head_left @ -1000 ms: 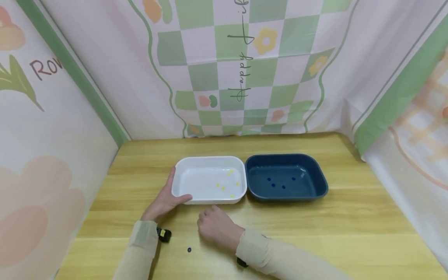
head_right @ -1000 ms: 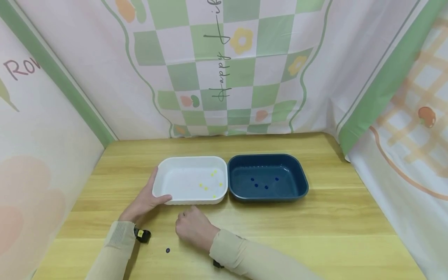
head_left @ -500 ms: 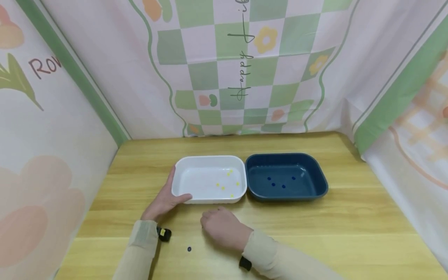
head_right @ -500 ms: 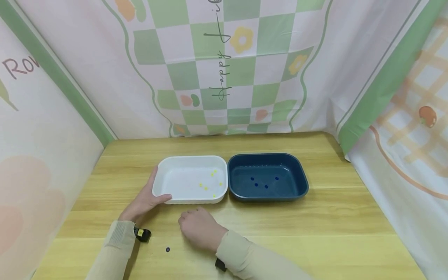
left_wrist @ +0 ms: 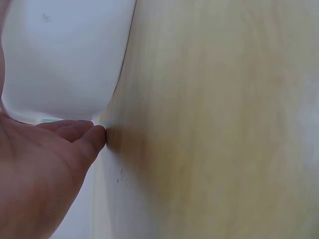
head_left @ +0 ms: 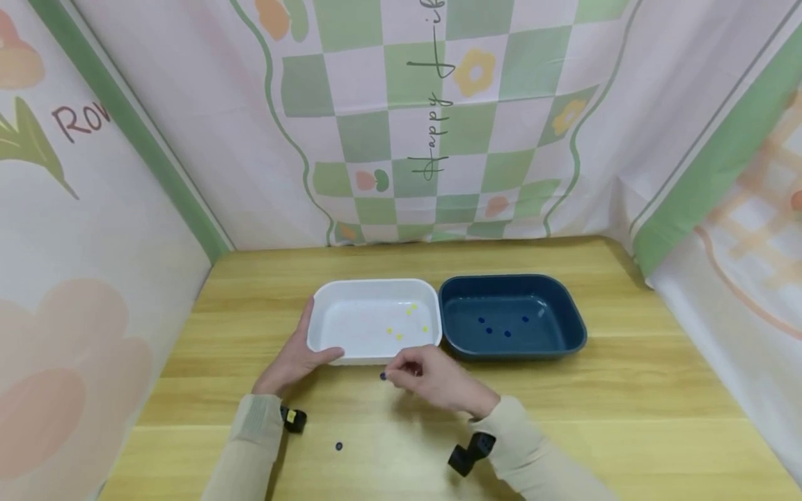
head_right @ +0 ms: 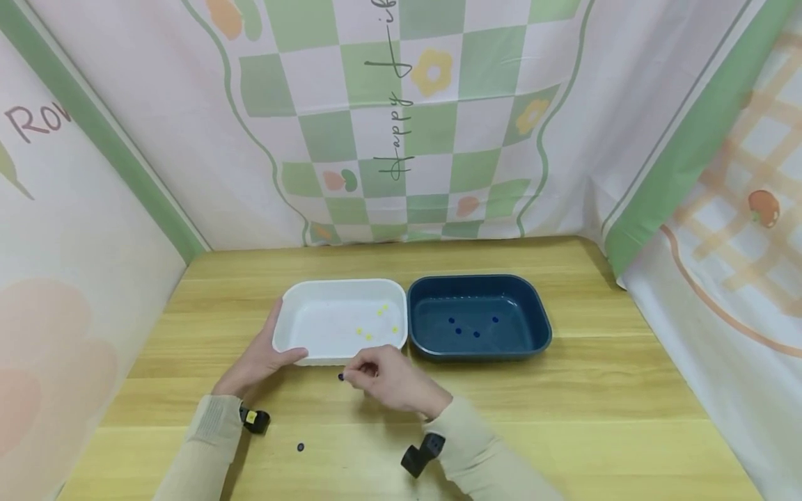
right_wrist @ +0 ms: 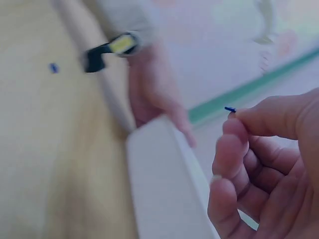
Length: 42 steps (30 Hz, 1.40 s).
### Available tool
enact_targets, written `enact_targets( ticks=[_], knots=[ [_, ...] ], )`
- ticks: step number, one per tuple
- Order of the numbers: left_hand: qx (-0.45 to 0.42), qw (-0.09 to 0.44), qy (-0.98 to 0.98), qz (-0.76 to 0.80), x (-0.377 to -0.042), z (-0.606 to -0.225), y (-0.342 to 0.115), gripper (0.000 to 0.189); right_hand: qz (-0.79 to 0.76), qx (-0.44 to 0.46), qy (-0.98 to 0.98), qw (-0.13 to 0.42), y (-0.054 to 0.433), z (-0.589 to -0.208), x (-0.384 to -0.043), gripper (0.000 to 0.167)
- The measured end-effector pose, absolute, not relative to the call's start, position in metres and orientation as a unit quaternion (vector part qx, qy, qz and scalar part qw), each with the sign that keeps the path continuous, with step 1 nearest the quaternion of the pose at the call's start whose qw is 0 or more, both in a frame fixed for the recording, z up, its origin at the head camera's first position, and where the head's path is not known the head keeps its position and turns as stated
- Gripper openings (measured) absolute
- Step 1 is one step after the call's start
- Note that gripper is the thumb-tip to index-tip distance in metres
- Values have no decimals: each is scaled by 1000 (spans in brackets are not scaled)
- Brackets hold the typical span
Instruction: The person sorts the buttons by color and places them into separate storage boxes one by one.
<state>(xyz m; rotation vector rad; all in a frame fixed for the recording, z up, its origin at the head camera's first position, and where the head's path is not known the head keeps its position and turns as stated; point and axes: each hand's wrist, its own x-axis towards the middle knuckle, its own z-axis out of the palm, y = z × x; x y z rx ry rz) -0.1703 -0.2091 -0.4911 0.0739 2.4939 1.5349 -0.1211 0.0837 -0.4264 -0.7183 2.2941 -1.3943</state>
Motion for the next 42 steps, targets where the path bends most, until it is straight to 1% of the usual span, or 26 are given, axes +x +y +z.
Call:
enact_targets(
  ticks=[8, 16, 21, 25, 29, 36, 42],
  knots=[
    [40, 104, 849, 517, -172, -490, -209, 123, -604, -163, 761, 173, 120, -418, -136, 27],
    [36, 107, 853, 510, -173, -489, -209, 124, -691, -71, 700, 164, 144, -412, -144, 38],
    [34, 109, 854, 507, -173, -489, -209, 124, -720, -32, 675, 158, 163, -409, -148, 36],
    [35, 108, 854, 508, -172, -489, -208, 124, -735, -18, 661, 150, 177, -407, -150, 27],
    [36, 106, 852, 511, -172, -488, -209, 124, -745, 1, 653, 138, 191, -405, -152, 23],
    [33, 109, 851, 513, -170, -488, -209, 124, -743, 29, 658, 120, 213, -407, -154, 24],
    [32, 111, 855, 505, -169, -489, -209, 125, -751, 54, 648, 112, 224, -410, -153, 27]
  ],
)
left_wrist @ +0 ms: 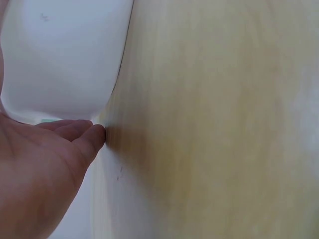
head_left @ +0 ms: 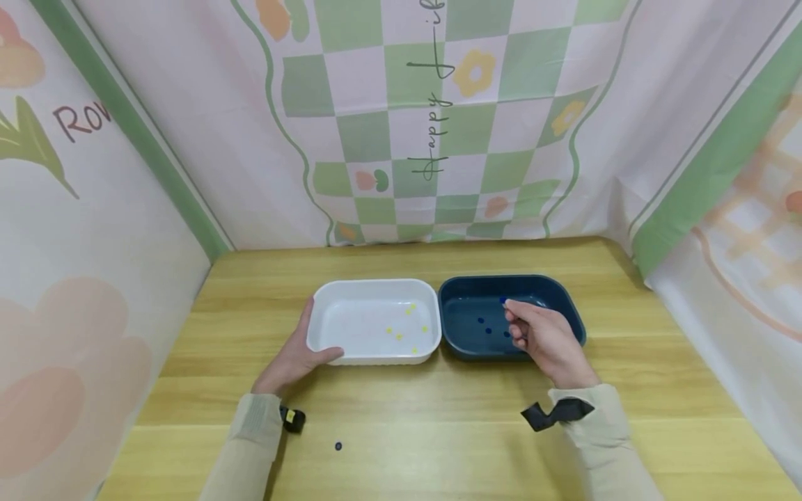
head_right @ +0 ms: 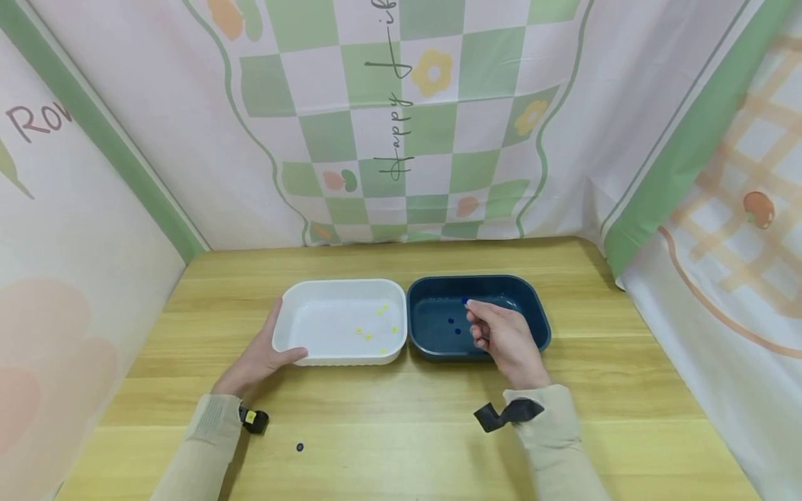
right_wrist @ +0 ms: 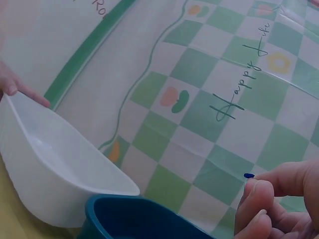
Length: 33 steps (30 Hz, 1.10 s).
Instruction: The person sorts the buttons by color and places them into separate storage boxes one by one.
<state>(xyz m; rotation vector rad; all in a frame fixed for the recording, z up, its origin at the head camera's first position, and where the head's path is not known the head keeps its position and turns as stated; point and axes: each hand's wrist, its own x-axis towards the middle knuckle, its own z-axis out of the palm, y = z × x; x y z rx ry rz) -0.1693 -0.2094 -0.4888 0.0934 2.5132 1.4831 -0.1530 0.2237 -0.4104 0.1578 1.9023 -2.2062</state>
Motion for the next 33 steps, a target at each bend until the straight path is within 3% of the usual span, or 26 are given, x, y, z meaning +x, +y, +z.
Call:
enact_targets(
  ticks=[33],
  knots=[
    [27, 108, 853, 510, -170, -488, -209, 123, -808, 95, 575, 87, 250, -413, -152, 14]
  ],
)
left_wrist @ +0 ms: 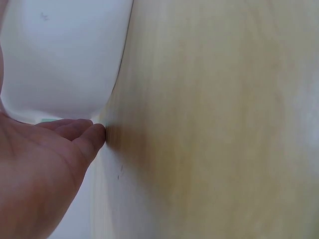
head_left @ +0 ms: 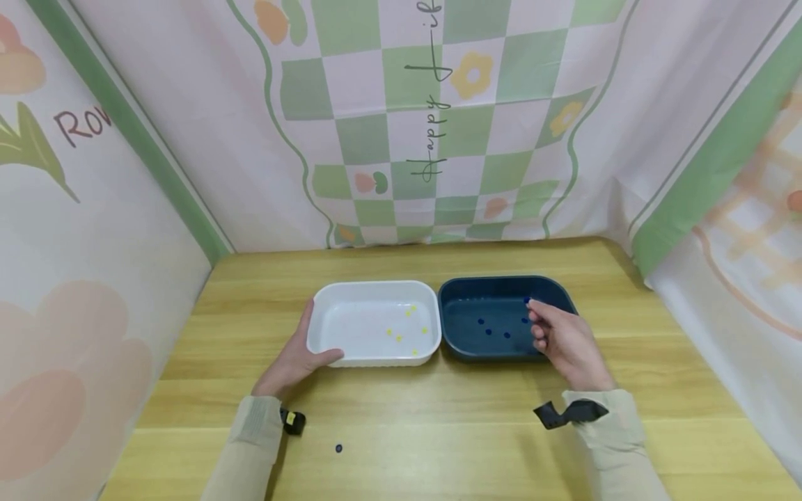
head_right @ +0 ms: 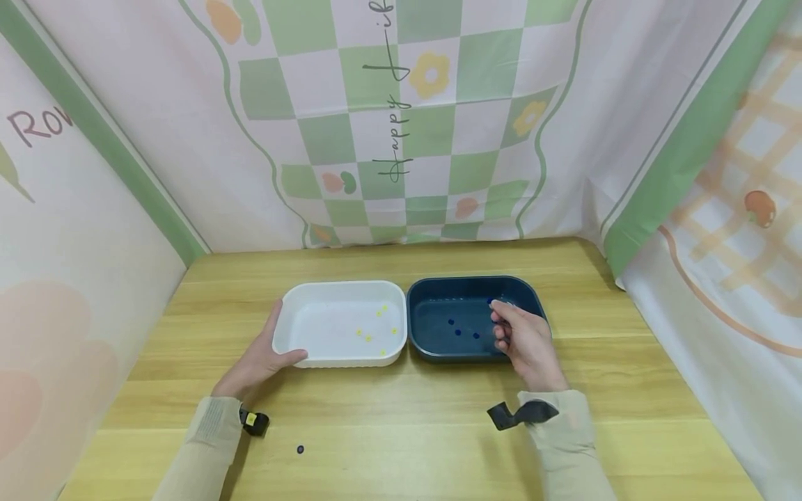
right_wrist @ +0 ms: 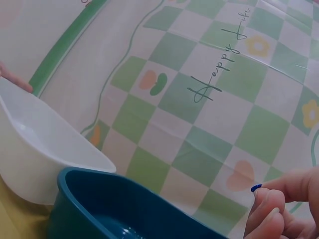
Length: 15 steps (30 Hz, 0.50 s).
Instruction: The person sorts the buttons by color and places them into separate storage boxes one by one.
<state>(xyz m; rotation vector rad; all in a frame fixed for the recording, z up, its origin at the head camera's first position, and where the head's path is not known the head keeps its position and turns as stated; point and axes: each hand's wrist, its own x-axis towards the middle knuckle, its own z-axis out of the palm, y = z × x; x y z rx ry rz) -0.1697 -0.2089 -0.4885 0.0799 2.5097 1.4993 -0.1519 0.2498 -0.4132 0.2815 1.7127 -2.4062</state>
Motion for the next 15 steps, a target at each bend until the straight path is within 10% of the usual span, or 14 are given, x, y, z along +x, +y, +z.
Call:
enact_targets(
  ticks=[15],
  knots=[
    [31, 108, 851, 512, -170, -489, -210, 123, -818, 109, 558, 82, 250, -414, -152, 13]
  ],
)
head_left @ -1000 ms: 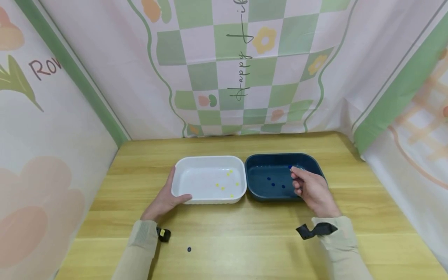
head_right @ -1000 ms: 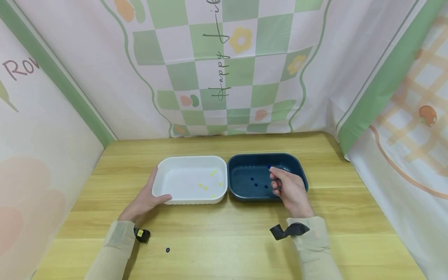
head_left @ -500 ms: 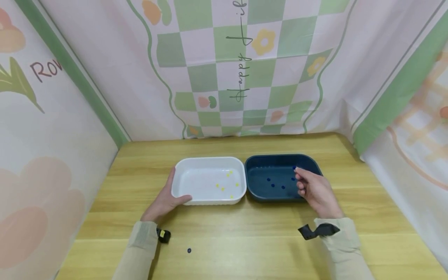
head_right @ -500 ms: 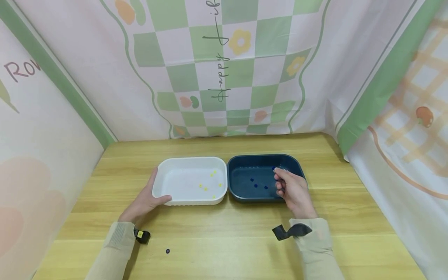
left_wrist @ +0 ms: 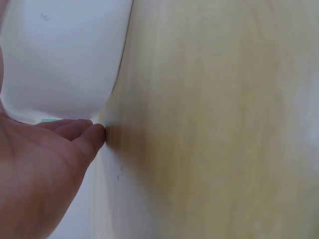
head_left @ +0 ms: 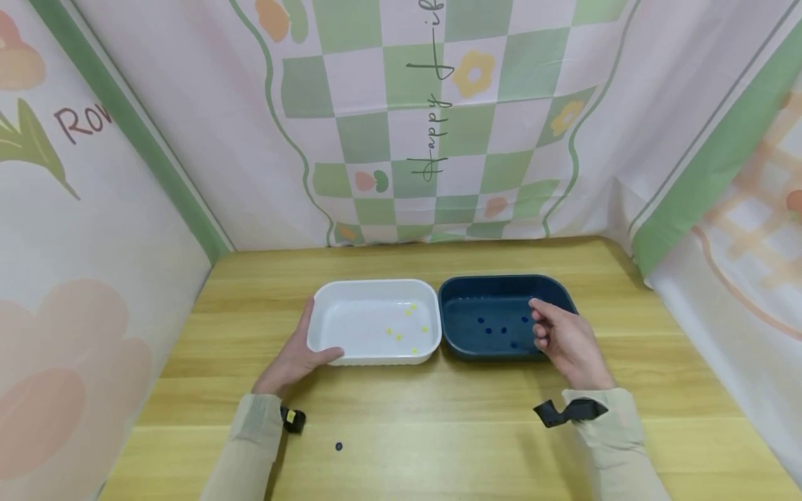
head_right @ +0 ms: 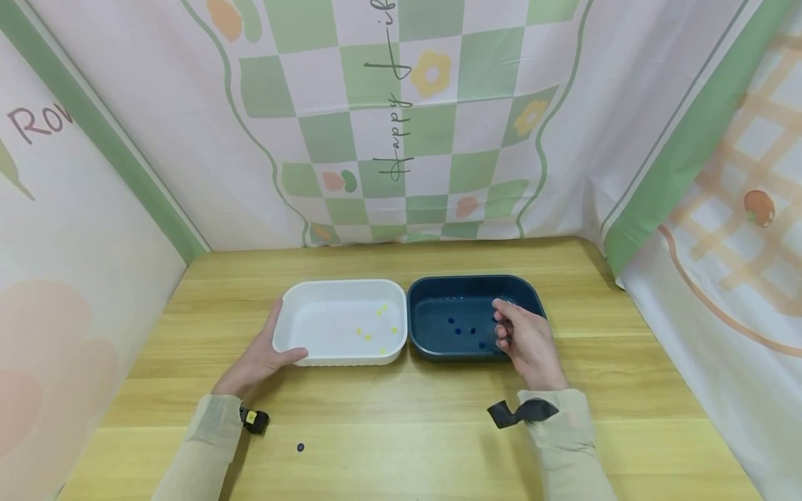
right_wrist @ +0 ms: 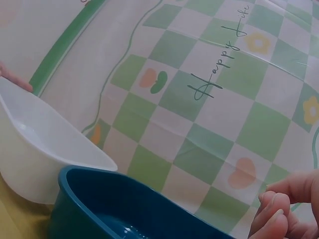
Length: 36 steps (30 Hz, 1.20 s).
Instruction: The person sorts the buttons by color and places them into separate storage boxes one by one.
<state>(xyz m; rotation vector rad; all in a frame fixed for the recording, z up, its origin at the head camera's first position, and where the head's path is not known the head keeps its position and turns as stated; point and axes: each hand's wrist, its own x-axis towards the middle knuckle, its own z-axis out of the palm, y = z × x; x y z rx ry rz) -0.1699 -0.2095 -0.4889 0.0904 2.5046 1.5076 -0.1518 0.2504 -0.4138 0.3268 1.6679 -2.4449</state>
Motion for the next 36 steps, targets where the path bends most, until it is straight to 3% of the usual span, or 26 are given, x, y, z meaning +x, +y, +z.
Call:
enact_targets(
  ticks=[7, 12, 19, 25, 31, 36],
  knots=[
    [38, 104, 851, 513, -170, -490, -210, 122, -788, 96, 601, 90, 237, -413, -152, 17],
    [38, 104, 852, 512, -172, -490, -210, 123, -648, 15, 754, 103, 199, -412, -143, 29],
    [35, 107, 851, 513, -174, -490, -212, 121, -326, -325, 884, 80, 107, -419, -108, 25],
    [38, 107, 850, 514, -172, -489, -210, 121, -76, -546, 834, 28, 47, -447, -79, 46],
    [47, 110, 855, 505, -171, -490, -208, 120, 20, -580, 810, 80, 27, -466, -66, 46],
    [39, 109, 854, 507, -171, -490, -210, 120, 72, -562, 824, 14, 26, -468, -64, 39]
  ],
)
